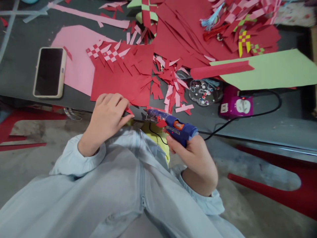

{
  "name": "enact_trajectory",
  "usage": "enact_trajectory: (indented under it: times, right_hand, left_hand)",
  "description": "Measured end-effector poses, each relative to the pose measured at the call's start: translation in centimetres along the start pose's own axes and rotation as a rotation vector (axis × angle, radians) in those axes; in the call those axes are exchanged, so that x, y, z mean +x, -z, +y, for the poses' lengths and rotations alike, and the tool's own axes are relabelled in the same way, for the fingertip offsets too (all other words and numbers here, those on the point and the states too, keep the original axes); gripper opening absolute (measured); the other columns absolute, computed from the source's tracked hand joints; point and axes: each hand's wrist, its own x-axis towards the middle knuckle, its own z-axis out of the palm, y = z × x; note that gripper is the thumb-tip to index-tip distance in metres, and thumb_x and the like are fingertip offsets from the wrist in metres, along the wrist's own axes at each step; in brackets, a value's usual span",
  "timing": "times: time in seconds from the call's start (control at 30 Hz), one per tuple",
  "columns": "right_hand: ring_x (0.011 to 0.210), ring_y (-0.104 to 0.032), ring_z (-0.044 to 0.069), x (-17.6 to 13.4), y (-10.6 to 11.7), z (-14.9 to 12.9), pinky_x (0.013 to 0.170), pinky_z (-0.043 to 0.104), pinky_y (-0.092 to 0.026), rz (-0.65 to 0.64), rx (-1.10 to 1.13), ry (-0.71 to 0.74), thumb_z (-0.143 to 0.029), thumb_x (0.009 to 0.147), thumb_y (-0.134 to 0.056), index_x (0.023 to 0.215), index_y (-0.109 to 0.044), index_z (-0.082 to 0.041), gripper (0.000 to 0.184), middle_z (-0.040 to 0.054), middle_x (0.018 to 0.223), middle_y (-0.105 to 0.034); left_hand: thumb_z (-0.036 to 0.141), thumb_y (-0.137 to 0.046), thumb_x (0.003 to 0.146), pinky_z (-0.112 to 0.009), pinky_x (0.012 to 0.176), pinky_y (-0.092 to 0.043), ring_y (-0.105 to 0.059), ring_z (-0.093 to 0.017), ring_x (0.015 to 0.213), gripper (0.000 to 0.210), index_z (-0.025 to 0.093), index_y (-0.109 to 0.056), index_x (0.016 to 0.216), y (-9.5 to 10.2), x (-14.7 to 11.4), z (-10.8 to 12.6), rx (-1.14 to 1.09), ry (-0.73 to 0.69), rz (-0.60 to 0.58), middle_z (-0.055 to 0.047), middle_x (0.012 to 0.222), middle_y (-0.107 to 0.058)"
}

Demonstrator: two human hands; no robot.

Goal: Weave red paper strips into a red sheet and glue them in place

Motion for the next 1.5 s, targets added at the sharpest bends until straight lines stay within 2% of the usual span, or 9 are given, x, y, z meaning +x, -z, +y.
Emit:
enact_trajectory:
  times: [0.2,0.33,0.5,0.6,0.87,1.2,1.5]
  right_hand:
    - [0.054,-0.050,0.015,-0.1,-0.1,0.0,0.055,0.031,-0.039,-0.006,0.005,-0.020,-0.045,0.087,-0.056,0.062,-0.048,-0.023,0.034,0.0015,0.059,-0.054]
    - [0.053,-0.048,0.015,-0.1,-0.1,-0.1,0.054,0.030,-0.038,-0.023,0.007,-0.024,-0.044,0.087,-0.055,0.063,-0.049,-0.023,0.033,0.0006,0.057,-0.053]
    - [0.054,-0.049,0.014,-0.1,-0.3,0.0,0.055,0.029,-0.039,-0.033,0.021,-0.010,-0.042,0.088,-0.057,0.061,-0.049,-0.022,0.034,0.0001,0.057,-0.053]
    - [0.053,-0.047,0.013,0.0,-0.6,0.1,0.053,0.029,-0.037,-0.037,0.020,0.005,-0.042,0.089,-0.057,0.062,-0.049,-0.022,0.034,-0.0009,0.056,-0.052]
    - [0.052,-0.046,0.012,0.2,-0.9,-0.4,0.052,0.027,-0.037,-0.025,-0.006,0.016,-0.042,0.089,-0.057,0.061,-0.047,-0.022,0.035,-0.0014,0.054,-0.052]
    - [0.053,-0.050,0.013,1.2,-2.2,-1.5,0.054,0.026,-0.040,-0.112,0.055,0.023,-0.043,0.091,-0.057,0.083,-0.057,-0.020,0.024,-0.0026,0.056,-0.055]
    - [0.050,-0.053,0.015,1.9,-2.8,-2.2,0.052,0.026,-0.038,-0.130,-0.060,0.019,-0.045,0.093,-0.053,0.072,-0.051,-0.023,0.030,-0.0020,0.052,-0.055]
  left_hand:
    - [0.045,-0.053,0.098,-0.045,0.093,-0.043,-0.061,-0.025,0.090,0.026,0.021,-0.063,0.101,-0.2,-0.2,-0.2,0.048,-0.040,-0.024,-0.007,0.099,-0.069]
    - [0.044,-0.045,0.102,-0.044,0.096,-0.042,-0.061,-0.024,0.088,0.028,0.024,-0.064,0.098,-0.4,-0.2,-0.2,0.043,-0.040,0.012,-0.004,0.097,-0.070]
    - [0.034,-0.040,0.104,-0.045,0.101,-0.042,-0.064,-0.022,0.086,0.031,0.022,-0.067,0.096,-0.4,-0.2,-0.2,-0.006,-0.005,0.045,-0.005,0.093,-0.072]
    - [0.035,-0.042,0.103,-0.043,0.103,-0.043,-0.066,-0.021,0.086,0.032,0.021,-0.068,0.094,-0.4,-0.2,-0.3,-0.048,0.033,0.065,-0.005,0.091,-0.074]
    - [0.043,-0.042,0.104,-0.040,0.111,-0.042,-0.068,-0.017,0.076,0.035,0.025,-0.069,0.090,-0.6,-0.5,-1.0,-0.158,0.099,0.081,0.001,0.083,-0.076]
    - [0.040,-0.043,0.102,-0.042,0.104,-0.050,-0.070,-0.020,0.080,0.030,0.027,-0.069,0.095,-0.9,-0.2,-0.8,-0.193,0.185,0.128,-0.001,0.088,-0.077]
    - [0.040,-0.041,0.103,-0.041,0.097,-0.052,-0.071,-0.022,0.085,0.032,0.027,-0.070,0.095,-0.9,-0.1,-0.8,-0.209,0.222,0.097,-0.003,0.090,-0.077]
